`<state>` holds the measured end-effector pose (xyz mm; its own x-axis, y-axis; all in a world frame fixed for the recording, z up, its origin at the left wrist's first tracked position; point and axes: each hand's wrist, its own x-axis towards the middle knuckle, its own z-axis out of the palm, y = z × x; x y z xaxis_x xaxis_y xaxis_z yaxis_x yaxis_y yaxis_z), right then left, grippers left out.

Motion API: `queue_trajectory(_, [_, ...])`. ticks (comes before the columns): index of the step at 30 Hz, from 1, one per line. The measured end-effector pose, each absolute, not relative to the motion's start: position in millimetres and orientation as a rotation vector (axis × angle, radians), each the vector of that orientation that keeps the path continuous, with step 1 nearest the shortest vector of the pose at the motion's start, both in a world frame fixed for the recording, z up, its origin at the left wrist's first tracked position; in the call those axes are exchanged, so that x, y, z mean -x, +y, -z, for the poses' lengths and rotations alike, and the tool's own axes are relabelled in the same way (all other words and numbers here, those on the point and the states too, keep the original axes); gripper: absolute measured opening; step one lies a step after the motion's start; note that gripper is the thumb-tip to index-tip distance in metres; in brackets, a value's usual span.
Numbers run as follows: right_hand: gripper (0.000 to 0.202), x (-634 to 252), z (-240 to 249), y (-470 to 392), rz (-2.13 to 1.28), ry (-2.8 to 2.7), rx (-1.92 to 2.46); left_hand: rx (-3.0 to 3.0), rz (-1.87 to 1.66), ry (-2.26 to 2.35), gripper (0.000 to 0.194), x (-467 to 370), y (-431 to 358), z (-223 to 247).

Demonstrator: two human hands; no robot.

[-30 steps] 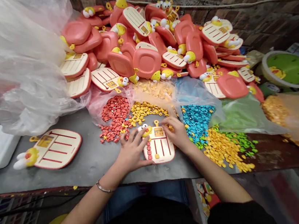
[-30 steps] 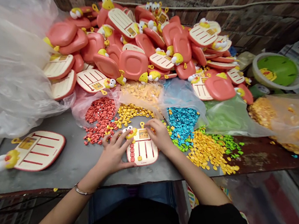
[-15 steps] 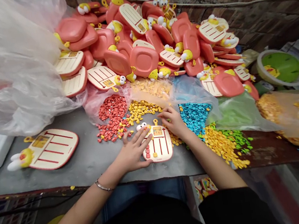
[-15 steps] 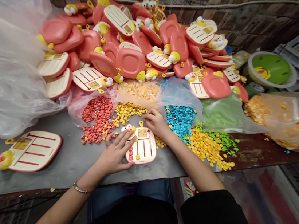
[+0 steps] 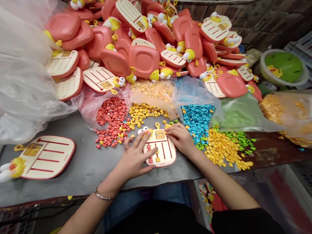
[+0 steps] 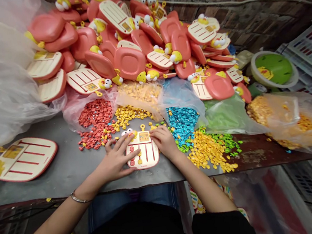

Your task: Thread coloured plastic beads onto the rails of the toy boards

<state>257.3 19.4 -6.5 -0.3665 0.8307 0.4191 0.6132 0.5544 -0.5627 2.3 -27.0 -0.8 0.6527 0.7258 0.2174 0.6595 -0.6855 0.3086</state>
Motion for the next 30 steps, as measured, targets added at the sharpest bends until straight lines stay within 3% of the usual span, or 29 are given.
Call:
queue_trajectory(6, [0.013,-261.0,5.1,-1.1,-0.46,-2.123,1.179,-2.651,-0.471,1.221,0.066,-4.1,-26.9,1.2])
queue_trajectory(11, [0.038,-233.7,10.2,2.4,-0.57,-2.093,1.166,-2.655,-0.457,1.206,0.073,-3.4,-25.8,3.4])
queue_trajectory(14, [0.033,-225.0,8.6,7.1,-0.606,-2.198,1.043,-2.644,-0.472,1.233,0.076,-2.9,-25.8,4.1])
queue_trajectory(18, [0.021,-241.6,-1.8,14.9,-0.833,-2.233,0.866,-2.641,-0.471,1.237,0.071,-2.5,-25.9,2.2])
queue_trajectory(25, [0.019,-255.7,-1.9,79.5,-0.384,-2.323,1.252,-2.671,-0.457,1.177,0.049,-0.8,-25.5,0.4])
queue_trajectory(30, [0.018,-254.1,-6.4,83.0,-0.514,-2.266,1.208,-2.677,-0.47,1.177,0.048,0.3,-25.0,2.4])
